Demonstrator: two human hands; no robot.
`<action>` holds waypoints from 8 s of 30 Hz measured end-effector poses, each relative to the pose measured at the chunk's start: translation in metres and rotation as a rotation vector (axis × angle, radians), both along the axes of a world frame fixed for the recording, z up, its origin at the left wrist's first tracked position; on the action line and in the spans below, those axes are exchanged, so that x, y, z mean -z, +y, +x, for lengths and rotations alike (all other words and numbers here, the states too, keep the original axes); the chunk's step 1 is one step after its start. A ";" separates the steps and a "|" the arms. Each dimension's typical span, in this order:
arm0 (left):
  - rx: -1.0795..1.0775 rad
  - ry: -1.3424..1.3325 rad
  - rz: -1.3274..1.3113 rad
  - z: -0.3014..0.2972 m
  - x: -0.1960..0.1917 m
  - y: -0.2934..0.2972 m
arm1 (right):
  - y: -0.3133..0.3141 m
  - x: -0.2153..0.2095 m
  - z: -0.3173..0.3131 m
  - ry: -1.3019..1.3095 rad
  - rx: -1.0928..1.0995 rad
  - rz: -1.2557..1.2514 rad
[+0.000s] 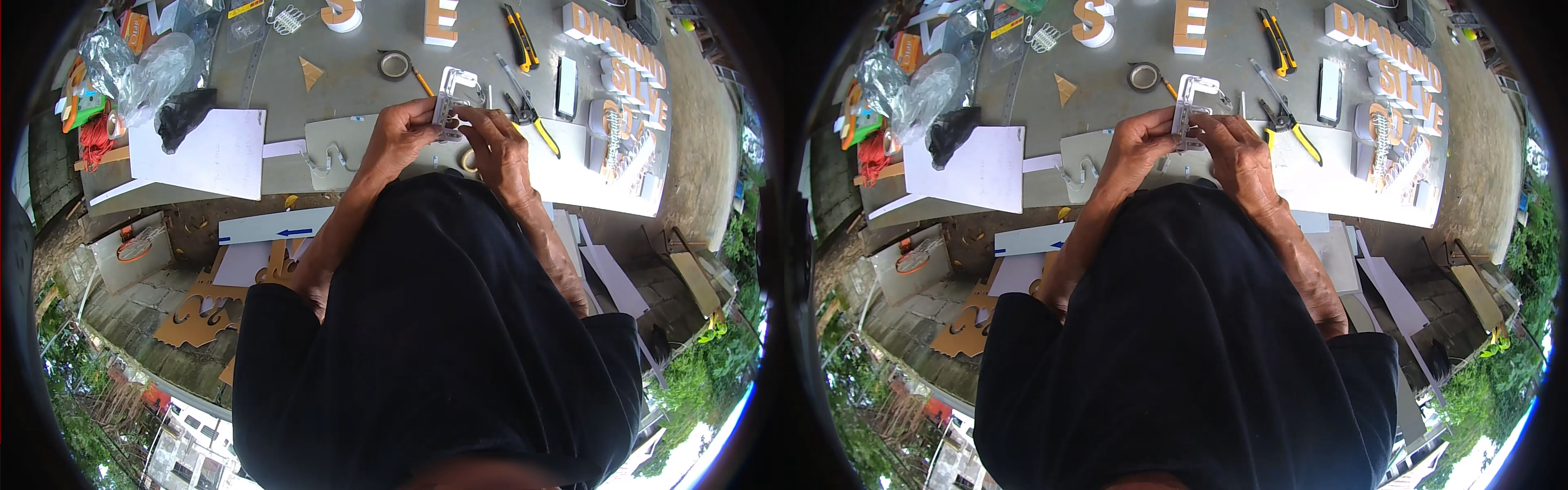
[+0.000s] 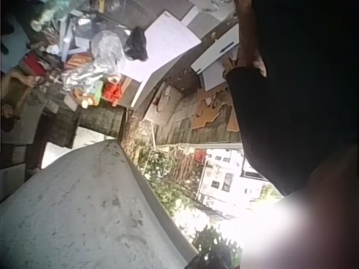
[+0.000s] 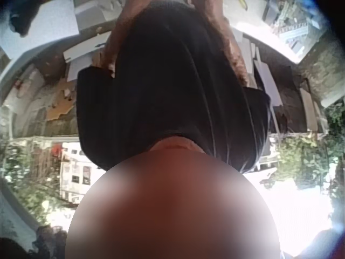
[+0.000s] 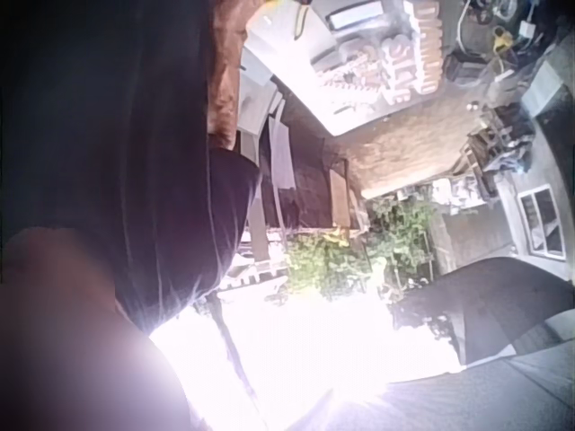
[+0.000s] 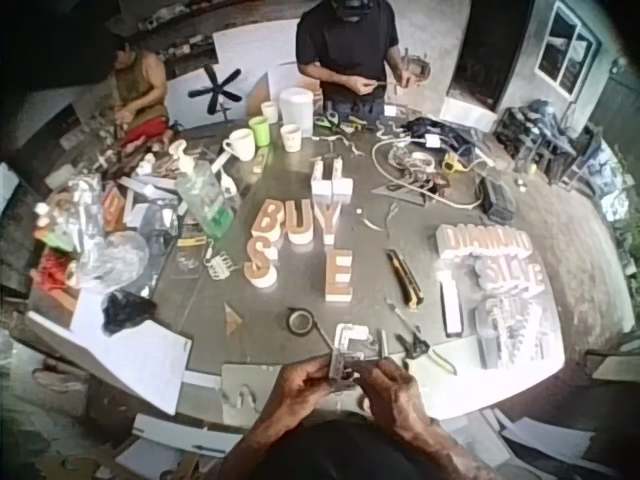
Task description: Assembling 3D lettering for signage, including applying adhesive tape and preparing components.
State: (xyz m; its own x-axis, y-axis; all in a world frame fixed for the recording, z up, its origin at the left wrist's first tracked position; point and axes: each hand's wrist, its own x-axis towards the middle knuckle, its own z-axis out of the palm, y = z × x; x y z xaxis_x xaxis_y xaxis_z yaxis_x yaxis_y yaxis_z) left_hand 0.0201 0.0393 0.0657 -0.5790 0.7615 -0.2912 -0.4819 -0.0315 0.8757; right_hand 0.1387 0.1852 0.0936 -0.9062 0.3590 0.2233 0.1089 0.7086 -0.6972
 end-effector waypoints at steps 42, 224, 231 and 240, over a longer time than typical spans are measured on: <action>0.122 0.031 -0.082 -0.009 0.004 -0.004 | 0.016 0.019 -0.009 0.103 -0.253 0.070; -0.087 -0.117 0.064 -0.006 0.024 -0.006 | 0.019 0.013 -0.014 0.036 -0.354 0.177; -0.136 0.056 0.048 0.003 0.019 -0.003 | 0.009 0.009 -0.015 -0.058 -0.229 -0.103; -0.170 0.097 0.044 0.009 0.020 0.002 | -0.007 0.016 -0.012 -0.109 0.035 -0.321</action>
State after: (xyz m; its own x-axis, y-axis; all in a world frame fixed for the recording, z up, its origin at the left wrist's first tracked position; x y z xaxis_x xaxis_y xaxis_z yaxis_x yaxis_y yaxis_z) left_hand 0.0288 0.0412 0.0458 -0.7243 0.6608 -0.1965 -0.3797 -0.1446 0.9137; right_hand 0.1267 0.1784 0.0774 -0.9043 0.4269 -0.0037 0.2158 0.4495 -0.8668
